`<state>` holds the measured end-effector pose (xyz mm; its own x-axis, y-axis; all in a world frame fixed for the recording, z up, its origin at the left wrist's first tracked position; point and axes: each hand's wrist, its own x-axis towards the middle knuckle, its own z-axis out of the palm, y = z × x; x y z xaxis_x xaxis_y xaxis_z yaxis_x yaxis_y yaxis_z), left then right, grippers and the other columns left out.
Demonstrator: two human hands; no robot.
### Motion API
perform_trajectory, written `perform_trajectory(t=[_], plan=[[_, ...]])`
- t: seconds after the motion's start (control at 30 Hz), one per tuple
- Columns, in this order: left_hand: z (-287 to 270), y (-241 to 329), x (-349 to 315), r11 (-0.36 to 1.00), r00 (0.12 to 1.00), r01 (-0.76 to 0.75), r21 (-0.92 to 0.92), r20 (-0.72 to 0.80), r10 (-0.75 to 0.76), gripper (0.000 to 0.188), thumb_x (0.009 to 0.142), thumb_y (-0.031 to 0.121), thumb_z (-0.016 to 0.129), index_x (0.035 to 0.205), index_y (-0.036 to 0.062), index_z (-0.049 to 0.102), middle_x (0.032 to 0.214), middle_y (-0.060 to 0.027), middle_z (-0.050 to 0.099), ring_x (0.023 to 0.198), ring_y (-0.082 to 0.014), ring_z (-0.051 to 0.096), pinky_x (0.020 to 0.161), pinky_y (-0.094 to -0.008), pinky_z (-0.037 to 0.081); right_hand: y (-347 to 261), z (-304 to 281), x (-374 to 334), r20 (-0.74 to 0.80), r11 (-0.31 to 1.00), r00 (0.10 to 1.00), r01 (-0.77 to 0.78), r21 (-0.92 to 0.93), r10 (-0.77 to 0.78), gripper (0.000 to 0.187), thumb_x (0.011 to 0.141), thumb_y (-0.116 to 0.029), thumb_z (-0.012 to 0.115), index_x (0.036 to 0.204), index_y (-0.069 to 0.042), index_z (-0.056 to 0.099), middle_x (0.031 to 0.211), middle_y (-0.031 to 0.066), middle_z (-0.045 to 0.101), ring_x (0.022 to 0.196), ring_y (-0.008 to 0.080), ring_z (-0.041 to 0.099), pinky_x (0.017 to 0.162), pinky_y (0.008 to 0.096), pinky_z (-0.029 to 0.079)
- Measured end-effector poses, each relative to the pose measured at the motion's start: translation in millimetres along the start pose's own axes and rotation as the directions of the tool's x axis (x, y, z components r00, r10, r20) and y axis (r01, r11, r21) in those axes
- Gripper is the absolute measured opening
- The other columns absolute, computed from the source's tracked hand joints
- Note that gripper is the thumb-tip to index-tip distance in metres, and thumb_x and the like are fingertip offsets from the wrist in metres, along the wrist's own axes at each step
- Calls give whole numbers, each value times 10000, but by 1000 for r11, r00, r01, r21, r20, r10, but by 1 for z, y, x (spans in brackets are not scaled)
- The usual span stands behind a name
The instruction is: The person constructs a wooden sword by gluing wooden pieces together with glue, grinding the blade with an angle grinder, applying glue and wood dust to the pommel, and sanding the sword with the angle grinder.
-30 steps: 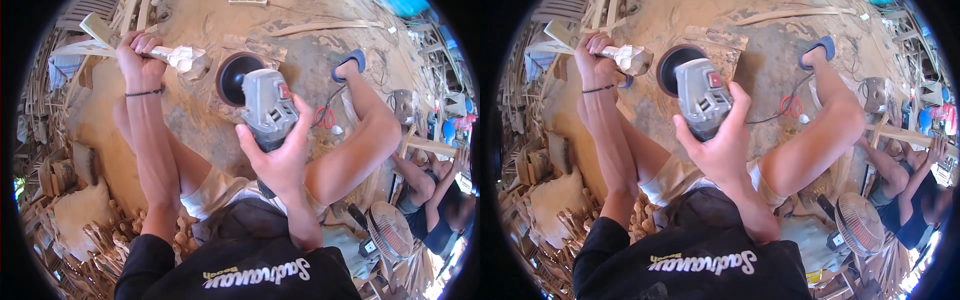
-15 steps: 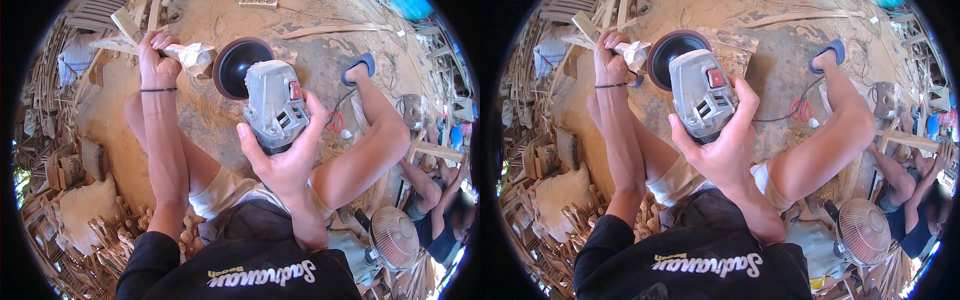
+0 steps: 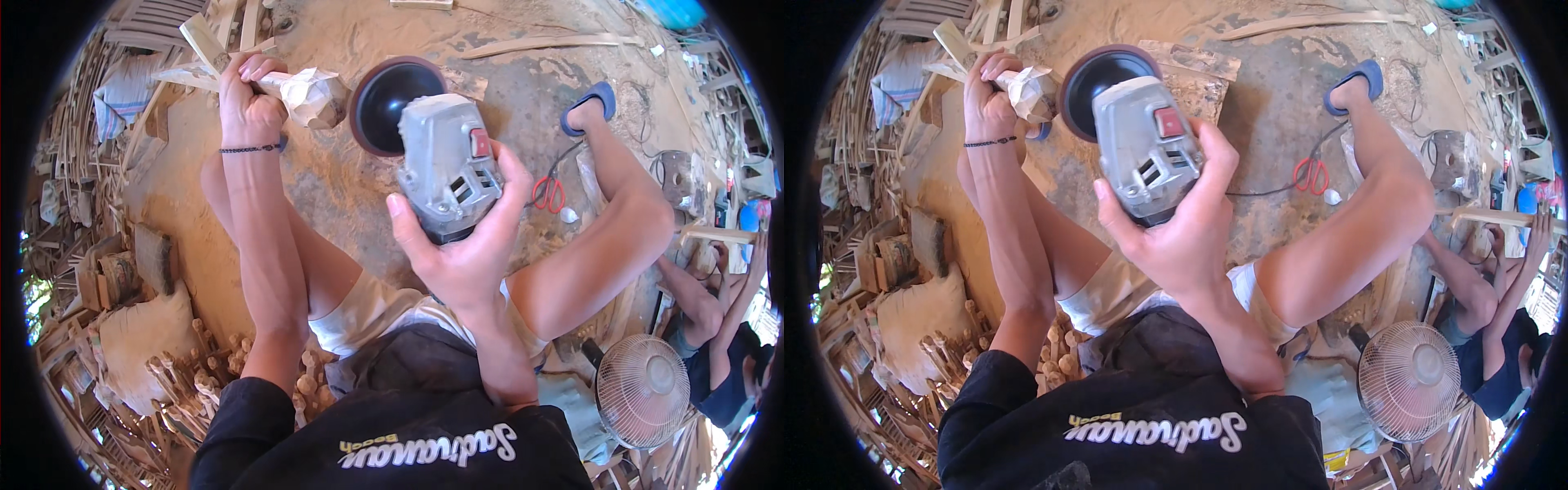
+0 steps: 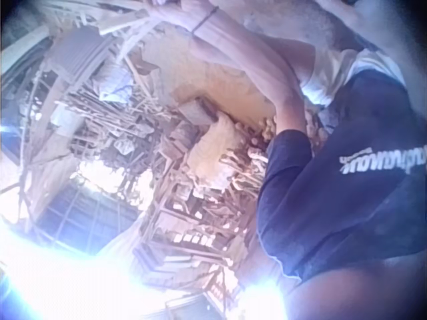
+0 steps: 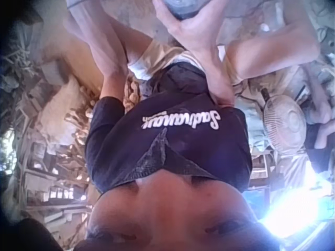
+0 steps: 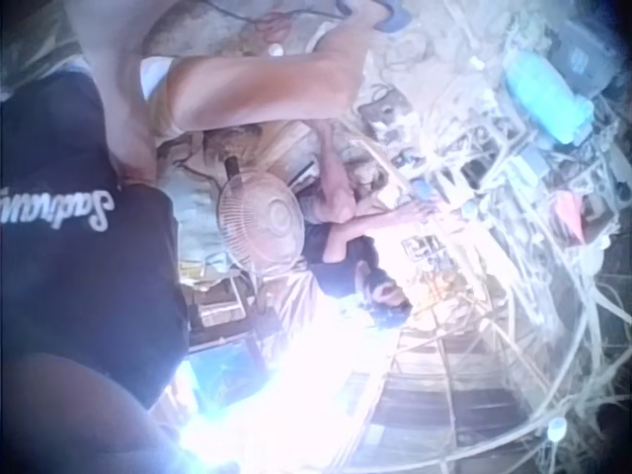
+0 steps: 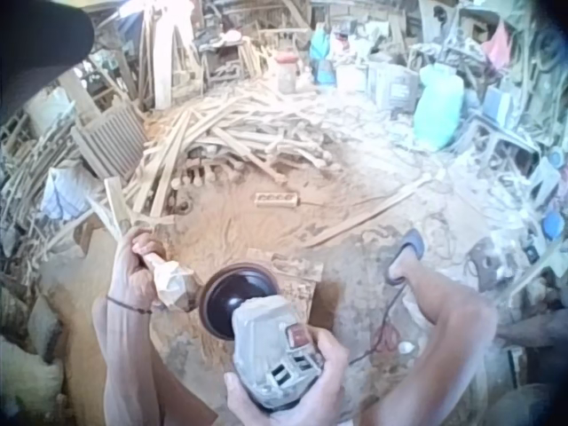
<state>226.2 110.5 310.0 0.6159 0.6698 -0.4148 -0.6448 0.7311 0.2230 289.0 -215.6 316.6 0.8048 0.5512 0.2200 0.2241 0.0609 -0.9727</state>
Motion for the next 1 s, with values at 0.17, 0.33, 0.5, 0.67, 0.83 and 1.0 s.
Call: perform_trajectory(t=[0.17,0.33,0.5,0.67,0.83,1.0], plan=[[-3,2,4,998,999,45,-32,-11,-45,378,996,-57,546,698,115,390,572,43,403,481,-77,394,475,-244,417,1,4,-1,31,992,997,72,-103,-69,966,778,-192,954,1491,48,347,1309,191,557,1153,242,626,995,393,530],[-5,9,4,993,997,71,-94,0,-71,362,997,-51,548,705,109,407,576,33,413,487,-83,399,466,-244,411,4,2,-2,-16,999,1000,-18,-27,17,966,779,-167,955,1493,49,342,1306,189,558,1138,237,635,988,384,532],[-5,4,3,995,998,60,-74,-19,-62,364,1012,-36,553,714,109,404,579,33,406,486,-83,403,463,-245,408,0,2,-2,20,999,999,48,2,-48,963,783,-159,950,1495,46,335,1305,179,555,1139,231,632,997,375,529],[-5,0,2,993,996,87,-75,-1,-87,372,1021,-33,556,723,116,392,576,41,395,475,-79,393,465,-250,415,-2,0,2,10,998,998,-56,39,56,928,799,-140,941,1491,37,348,1310,167,551,1145,224,627,997,370,529],[-15,-4,-2,998,996,34,-49,87,-30,330,1033,-22,587,769,101,433,632,26,441,513,-75,428,496,-253,420,12,-19,-1,-63,994,996,-63,-88,58,864,819,-118,927,1469,25,377,1222,185,646,1057,237,690,915,380,581],[-37,-7,20,835,921,-388,390,133,366,96,1097,114,614,1010,86,584,742,36,450,630,-73,442,590,-238,440,25,-33,-6,-119,983,978,-176,-49,169,899,805,-223,948,1471,19,397,1291,222,624,1191,286,644,1028,420,529]])
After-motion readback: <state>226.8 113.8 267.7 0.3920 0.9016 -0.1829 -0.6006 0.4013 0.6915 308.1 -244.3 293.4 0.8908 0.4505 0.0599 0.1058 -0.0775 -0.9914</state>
